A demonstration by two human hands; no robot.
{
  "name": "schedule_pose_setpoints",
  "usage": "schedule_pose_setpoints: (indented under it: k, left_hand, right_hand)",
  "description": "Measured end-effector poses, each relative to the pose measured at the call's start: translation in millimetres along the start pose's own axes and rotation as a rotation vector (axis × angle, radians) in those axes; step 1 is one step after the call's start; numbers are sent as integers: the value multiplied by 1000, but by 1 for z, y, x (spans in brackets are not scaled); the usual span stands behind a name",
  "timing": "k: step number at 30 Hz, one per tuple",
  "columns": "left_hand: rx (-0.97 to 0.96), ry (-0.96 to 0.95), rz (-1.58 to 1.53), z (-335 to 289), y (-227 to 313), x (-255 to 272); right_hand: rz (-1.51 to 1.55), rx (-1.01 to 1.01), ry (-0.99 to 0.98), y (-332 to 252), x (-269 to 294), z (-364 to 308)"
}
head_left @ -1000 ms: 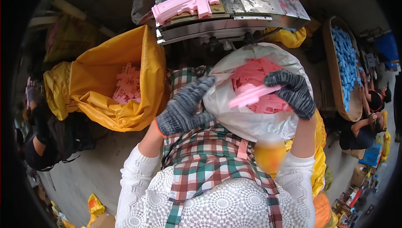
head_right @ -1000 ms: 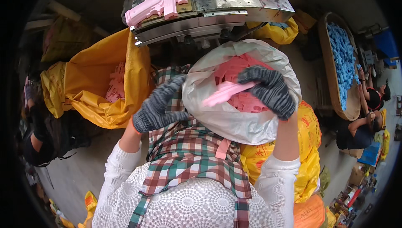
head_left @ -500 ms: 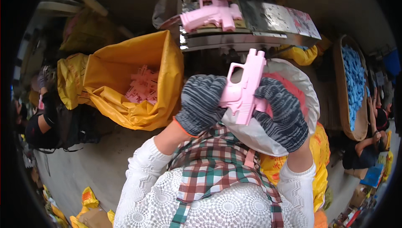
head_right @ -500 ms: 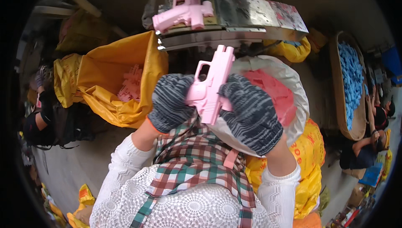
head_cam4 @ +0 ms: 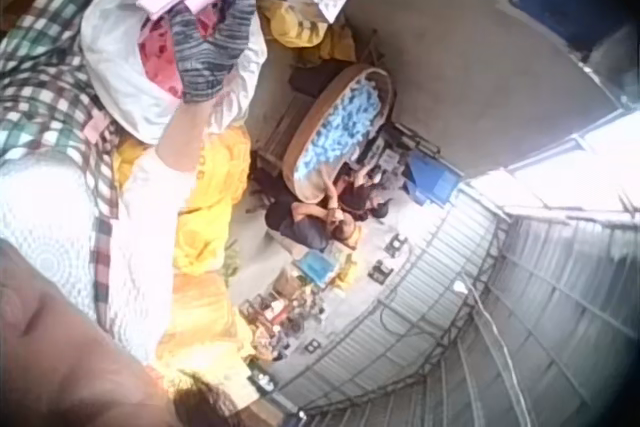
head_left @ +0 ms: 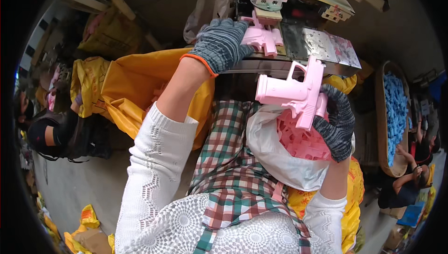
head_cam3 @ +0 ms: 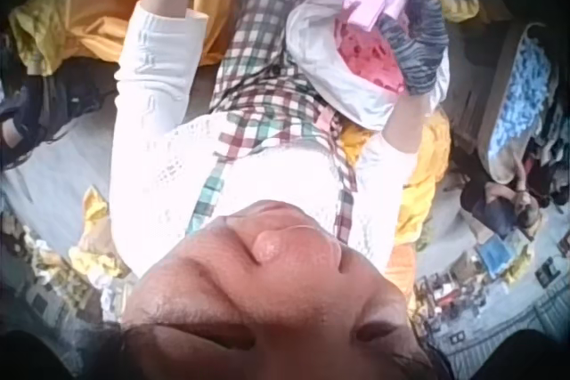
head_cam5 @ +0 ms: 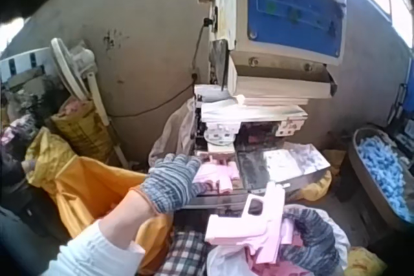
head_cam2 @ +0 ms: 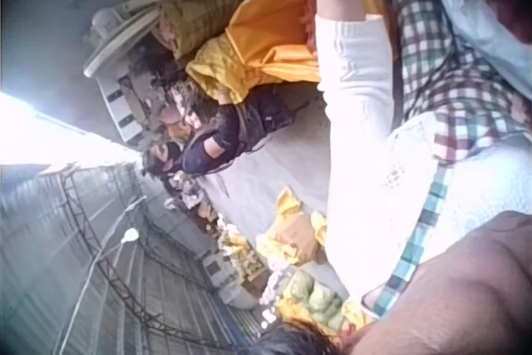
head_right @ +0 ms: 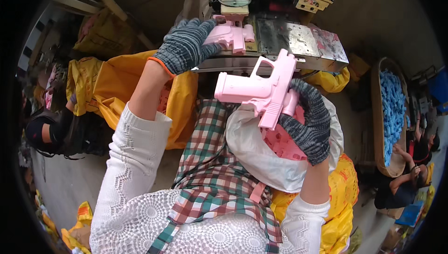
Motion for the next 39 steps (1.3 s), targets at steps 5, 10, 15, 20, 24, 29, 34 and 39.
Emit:
schedule_pose_setpoints:
  k: [5, 10, 15, 20, 24, 29, 34, 39]
  left_hand:
    - [-217, 284, 145, -35, -7, -18]
    - [18, 430, 257, -132, -55, -21]
    - [506, 133, 441, -194, -132, -1]
    - [404, 112, 343, -200, -146, -25]
    - [406, -43, 22, -192, -113, -34]
    - [20, -193, -323, -165, -73, -53]
    - [49, -300, -350, -167, -43, -72]
    - [-1, -391, -416, -169, -24, -84]
  right_hand:
    - [-102, 132, -52, -3, -4, 36]
    - [-180, 171, -185, 6, -26, 92]
    - [-528, 426, -200, 24, -54, 151]
    - [-456, 292, -221, 18, -38, 130]
    - [41, -225, -714, 28, -10, 64]
    - [-798, -162, -707, 199, -18, -25]
    - [-1383, -241, -416, 245, -36, -64]
    - [-1490, -253, -729, 243, -20, -76]
Point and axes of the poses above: each hand's wrist, its own z-axis towards the middle knuckle, its own x-axis out of the back of the hand, y = z × x, the point moved 2 cm from there along z, towards the middle knuckle, and after that the axes turned 10 degrees about -z, right-handed, at the moved point
